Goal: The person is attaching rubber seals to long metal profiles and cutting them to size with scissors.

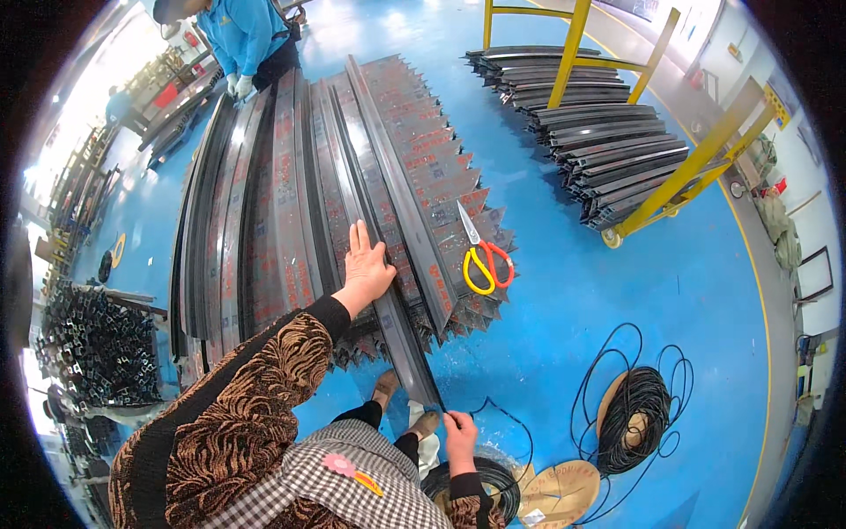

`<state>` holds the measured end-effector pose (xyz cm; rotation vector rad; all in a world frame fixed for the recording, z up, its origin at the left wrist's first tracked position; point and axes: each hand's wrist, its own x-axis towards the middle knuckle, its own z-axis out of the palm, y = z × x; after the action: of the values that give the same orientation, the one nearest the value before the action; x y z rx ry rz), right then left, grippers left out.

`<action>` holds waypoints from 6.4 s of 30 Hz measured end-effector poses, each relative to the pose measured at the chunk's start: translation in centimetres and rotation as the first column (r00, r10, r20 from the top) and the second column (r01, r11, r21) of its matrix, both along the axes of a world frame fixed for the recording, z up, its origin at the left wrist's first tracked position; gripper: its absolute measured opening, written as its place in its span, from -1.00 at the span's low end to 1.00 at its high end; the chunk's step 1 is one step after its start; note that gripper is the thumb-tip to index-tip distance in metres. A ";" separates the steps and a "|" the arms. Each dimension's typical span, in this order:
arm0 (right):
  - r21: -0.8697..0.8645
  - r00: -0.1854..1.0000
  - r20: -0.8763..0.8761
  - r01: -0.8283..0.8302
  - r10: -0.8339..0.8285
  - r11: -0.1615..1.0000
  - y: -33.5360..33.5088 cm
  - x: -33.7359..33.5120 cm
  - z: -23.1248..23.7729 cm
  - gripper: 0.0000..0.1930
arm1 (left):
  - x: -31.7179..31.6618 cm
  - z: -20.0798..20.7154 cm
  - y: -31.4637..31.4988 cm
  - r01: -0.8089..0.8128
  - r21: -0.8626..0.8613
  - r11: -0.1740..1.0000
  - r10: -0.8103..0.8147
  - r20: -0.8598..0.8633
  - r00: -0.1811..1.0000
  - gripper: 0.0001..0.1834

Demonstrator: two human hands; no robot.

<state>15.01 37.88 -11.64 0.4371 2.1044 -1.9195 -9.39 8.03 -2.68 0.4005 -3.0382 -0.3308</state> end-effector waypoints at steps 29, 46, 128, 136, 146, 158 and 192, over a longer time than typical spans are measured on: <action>0.105 0.967 -0.130 -0.205 0.218 0.973 -1.3 -3.4 0.7 -0.83 | 0.0 -0.8 -0.3 0.014 -0.046 0.999 -0.016 -0.048 0.999 -0.67; 0.235 0.886 -0.117 -0.415 0.449 0.879 -1.4 -6.6 2.8 -0.82 | 0.2 -0.6 -0.4 0.063 0.008 0.998 -0.062 -0.098 0.993 -0.55; 0.214 0.003 0.196 -0.976 0.981 -0.040 11.9 -12.2 6.5 -0.52 | 26.3 -5.8 22.8 -0.353 0.878 -0.324 0.395 0.464 0.793 -0.79; 0.280 -0.033 0.126 -0.958 0.991 -0.067 10.0 -13.1 7.0 -0.61 | 26.0 -5.1 22.7 -0.310 0.864 -0.397 0.415 0.470 0.779 -0.76; 0.392 -0.052 0.143 -0.914 0.988 -0.105 10.4 -12.4 5.4 -0.64 | 26.0 -5.0 22.6 -0.293 0.859 -0.419 0.421 0.470 0.776 -0.73; 0.324 0.016 0.185 -0.945 0.983 -0.046 13.6 -11.0 4.8 -0.58 | 26.7 -5.2 22.3 -0.364 0.812 -0.456 0.219 0.499 0.839 -0.72; 0.702 0.497 -0.447 -0.320 0.744 0.636 -10.8 -29.7 9.9 -0.51 | 9.2 10.7 14.2 0.016 0.874 -0.486 0.416 0.215 0.884 -0.94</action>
<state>-14.67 27.13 -1.78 -1.0298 2.7452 -1.1178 -0.21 22.26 8.03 0.8370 -1.1020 -2.6983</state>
